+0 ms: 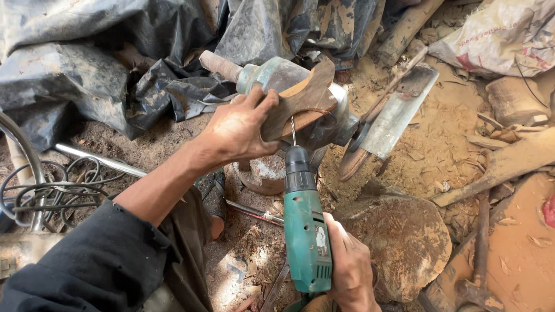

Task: The person uses a corded drill to make multiple holes in a curved wooden piece clamped in a bench vise. The person holds the wood steady with one hand while operating the drill with the other, repositioning the drill bit to create several holes along the curved edge.

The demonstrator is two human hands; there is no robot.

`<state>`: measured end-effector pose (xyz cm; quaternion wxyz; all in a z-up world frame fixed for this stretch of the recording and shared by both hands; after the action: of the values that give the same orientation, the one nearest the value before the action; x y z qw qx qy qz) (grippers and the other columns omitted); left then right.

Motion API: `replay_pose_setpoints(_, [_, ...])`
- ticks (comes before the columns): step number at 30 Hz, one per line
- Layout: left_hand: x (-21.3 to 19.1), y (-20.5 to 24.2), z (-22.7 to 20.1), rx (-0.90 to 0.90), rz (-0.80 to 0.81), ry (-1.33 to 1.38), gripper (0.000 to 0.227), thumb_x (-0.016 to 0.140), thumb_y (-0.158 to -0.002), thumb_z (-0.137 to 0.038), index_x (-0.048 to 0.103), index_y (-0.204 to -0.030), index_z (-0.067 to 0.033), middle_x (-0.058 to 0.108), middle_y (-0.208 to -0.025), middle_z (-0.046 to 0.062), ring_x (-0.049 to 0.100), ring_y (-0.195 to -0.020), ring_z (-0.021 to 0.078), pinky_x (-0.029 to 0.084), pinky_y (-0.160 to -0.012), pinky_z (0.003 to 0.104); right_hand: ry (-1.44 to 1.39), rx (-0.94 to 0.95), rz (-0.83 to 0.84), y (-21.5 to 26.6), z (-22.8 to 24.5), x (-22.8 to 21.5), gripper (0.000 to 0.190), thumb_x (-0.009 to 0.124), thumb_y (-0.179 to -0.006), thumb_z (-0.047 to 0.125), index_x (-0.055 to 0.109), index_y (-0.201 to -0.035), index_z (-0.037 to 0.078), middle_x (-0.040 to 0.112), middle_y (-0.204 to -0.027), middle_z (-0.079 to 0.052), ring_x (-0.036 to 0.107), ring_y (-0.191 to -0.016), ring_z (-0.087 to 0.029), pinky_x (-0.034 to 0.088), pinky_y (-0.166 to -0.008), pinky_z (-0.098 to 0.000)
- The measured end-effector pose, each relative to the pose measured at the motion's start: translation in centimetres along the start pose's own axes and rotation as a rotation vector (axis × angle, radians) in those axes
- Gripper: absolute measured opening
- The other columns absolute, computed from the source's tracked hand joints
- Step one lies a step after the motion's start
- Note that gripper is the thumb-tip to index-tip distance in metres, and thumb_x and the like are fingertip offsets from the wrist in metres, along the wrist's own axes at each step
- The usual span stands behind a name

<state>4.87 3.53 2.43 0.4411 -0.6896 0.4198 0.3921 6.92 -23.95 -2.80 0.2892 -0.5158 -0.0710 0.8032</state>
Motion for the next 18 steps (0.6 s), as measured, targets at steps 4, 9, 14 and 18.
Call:
replay_pose_setpoints(4, [0.3, 0.1, -0.3, 0.017, 0.043, -0.058, 0.105, 0.085, -0.058, -0.031, 0.036, -0.145, 0.0001, 0.05, -0.125, 0.025, 0.06, -0.102, 0.0453, 0.055, -0.081, 0.054, 0.132, -0.007, 0.04, -0.5, 0.3, 1.1, 0.073, 0.076, -0.07, 0.006, 0.047, -0.136, -0.011, 0.067, -0.103, -0.023, 0.071, -0.089, -0.039, 0.057, -0.077, -0.0458])
replay_pose_setpoints(9, [0.1, 0.0, -0.3, 0.017, 0.017, -0.056, 0.104, 0.084, -0.058, -0.03, 0.037, -0.145, 0.0, 0.052, -0.122, 0.023, 0.061, -0.105, 0.0443, 0.056, -0.08, 0.053, 0.298, -0.019, 0.037, -2.2, 0.3, 0.7, 0.066, 0.07, -0.073, 0.002, 0.05, -0.135, -0.01, 0.067, -0.101, -0.021, 0.069, -0.087, -0.037, 0.056, -0.074, -0.0448])
replay_pose_setpoints(14, [0.1, 0.5, -0.3, 0.018, -0.013, -0.024, 0.101, 0.086, -0.062, -0.033, 0.039, -0.144, 0.0007, 0.052, -0.122, 0.023, 0.061, -0.103, 0.0444, 0.056, -0.08, 0.053, 0.294, 0.105, 0.124, -2.3, -0.4, 0.4, 0.067, 0.077, -0.073, 0.012, 0.052, -0.131, -0.01, 0.066, -0.091, -0.019, 0.069, -0.081, -0.036, 0.054, -0.069, -0.0457])
replay_pose_setpoints(18, [-0.2, 0.2, -0.2, 0.003, 0.001, -0.019, 0.098, 0.085, -0.065, -0.035, 0.04, -0.144, -0.0006, 0.053, -0.121, 0.021, 0.062, -0.105, 0.0433, 0.056, -0.08, 0.054, 0.271, 0.061, 0.031, -2.6, 0.1, 0.1, 0.067, 0.079, -0.076, 0.022, 0.053, -0.128, -0.009, 0.067, -0.094, -0.018, 0.07, -0.082, -0.033, 0.056, -0.071, -0.0433])
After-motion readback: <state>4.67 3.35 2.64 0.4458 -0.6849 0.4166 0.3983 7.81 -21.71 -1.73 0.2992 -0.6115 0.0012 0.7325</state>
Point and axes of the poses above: each hand's wrist, its own y-axis away from the middle knuckle, its own x-axis out of the palm, z = x × y, the point moved 7 cm from there along -y, towards the middle knuckle
